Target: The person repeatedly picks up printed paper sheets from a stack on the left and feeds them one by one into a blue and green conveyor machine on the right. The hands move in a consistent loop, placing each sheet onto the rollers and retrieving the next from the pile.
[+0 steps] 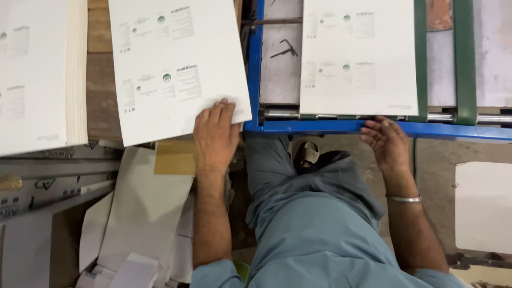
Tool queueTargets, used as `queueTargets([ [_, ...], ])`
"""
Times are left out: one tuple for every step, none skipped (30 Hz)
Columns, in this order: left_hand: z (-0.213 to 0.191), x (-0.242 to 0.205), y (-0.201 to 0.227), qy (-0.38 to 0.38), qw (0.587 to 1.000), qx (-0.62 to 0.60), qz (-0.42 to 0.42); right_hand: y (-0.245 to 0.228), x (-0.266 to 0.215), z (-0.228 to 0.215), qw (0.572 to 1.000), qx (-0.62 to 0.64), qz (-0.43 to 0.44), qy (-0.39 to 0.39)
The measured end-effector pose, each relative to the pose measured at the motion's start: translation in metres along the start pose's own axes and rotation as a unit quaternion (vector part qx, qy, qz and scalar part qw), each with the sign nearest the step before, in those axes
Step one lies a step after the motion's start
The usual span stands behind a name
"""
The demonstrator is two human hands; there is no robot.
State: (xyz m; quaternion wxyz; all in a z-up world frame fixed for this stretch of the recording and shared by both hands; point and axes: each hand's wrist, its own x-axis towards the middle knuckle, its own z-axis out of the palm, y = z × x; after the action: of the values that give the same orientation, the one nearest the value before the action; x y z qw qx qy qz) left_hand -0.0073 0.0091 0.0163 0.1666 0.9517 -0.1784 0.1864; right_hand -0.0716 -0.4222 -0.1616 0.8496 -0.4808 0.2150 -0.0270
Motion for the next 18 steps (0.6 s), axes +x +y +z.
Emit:
queueTargets([
  [-0.004,0.001,-0.002,-0.009,1.0,-0.021,-0.001,0.003,-0.009,0.0,1.0,-0.005,0.013,-0.025],
  [-0.008,0.004,-0.004,0.0,0.999,-0.052,-0.008,0.005,-0.013,0.004,0.998,-0.009,0.027,-0.057],
  [-0.011,0.007,-0.006,0.01,0.996,-0.083,-0.016,0.007,-0.018,0.01,0.995,-0.013,0.042,-0.089],
  [-0.014,0.009,-0.007,0.026,0.993,-0.112,-0.028,0.006,-0.023,0.017,0.993,-0.018,0.047,-0.106],
  [-0.014,0.01,-0.005,0.078,0.991,-0.106,-0.021,0.004,-0.028,0.026,0.991,-0.022,0.052,-0.123],
  [-0.01,0.008,0.002,0.124,0.987,-0.101,-0.014,0.002,-0.035,0.035,0.988,-0.027,0.062,-0.136],
  [-0.005,0.007,0.01,0.118,0.987,-0.106,-0.033,-0.001,-0.037,0.047,0.983,-0.035,0.055,-0.169],
  [0.003,0.006,0.021,0.112,0.986,-0.114,-0.048,-0.004,-0.042,0.059,0.978,-0.04,0.046,-0.199],
  [0.012,0.003,0.035,0.071,0.994,-0.083,-0.009,-0.008,-0.047,0.07,0.972,-0.045,0.036,-0.229],
  [0.022,0.003,0.05,0.031,0.997,-0.053,0.037,-0.011,-0.052,0.083,0.96,-0.04,0.032,-0.276],
  [0.032,-0.002,0.071,-0.009,0.995,-0.09,0.041,-0.014,-0.056,0.094,0.945,-0.035,0.028,-0.323],
  [0.042,-0.008,0.095,-0.022,0.995,-0.048,0.081,-0.016,-0.058,0.102,0.929,-0.03,0.025,-0.367],
  [0.05,-0.012,0.116,-0.036,0.992,-0.006,0.121,-0.015,-0.057,0.11,0.936,-0.012,0.034,-0.351],
  [0.057,-0.018,0.137,-0.015,0.992,-0.012,0.121,-0.01,-0.058,0.117,0.943,0.006,0.043,-0.331],
  [0.06,-0.024,0.149,0.006,0.992,-0.018,0.121,-0.007,-0.058,0.12,0.949,0.024,0.052,-0.311],
  [0.06,-0.029,0.15,0.015,0.992,-0.027,0.121,-0.008,-0.058,0.122,0.96,0.02,0.051,-0.274],
  [0.059,-0.031,0.152,0.025,0.992,-0.037,0.122,-0.009,-0.057,0.123,0.97,0.016,0.05,-0.236],
  [0.058,-0.034,0.153,0.032,0.991,-0.05,0.122,-0.011,-0.059,0.122,0.979,0.012,0.051,-0.195],
])
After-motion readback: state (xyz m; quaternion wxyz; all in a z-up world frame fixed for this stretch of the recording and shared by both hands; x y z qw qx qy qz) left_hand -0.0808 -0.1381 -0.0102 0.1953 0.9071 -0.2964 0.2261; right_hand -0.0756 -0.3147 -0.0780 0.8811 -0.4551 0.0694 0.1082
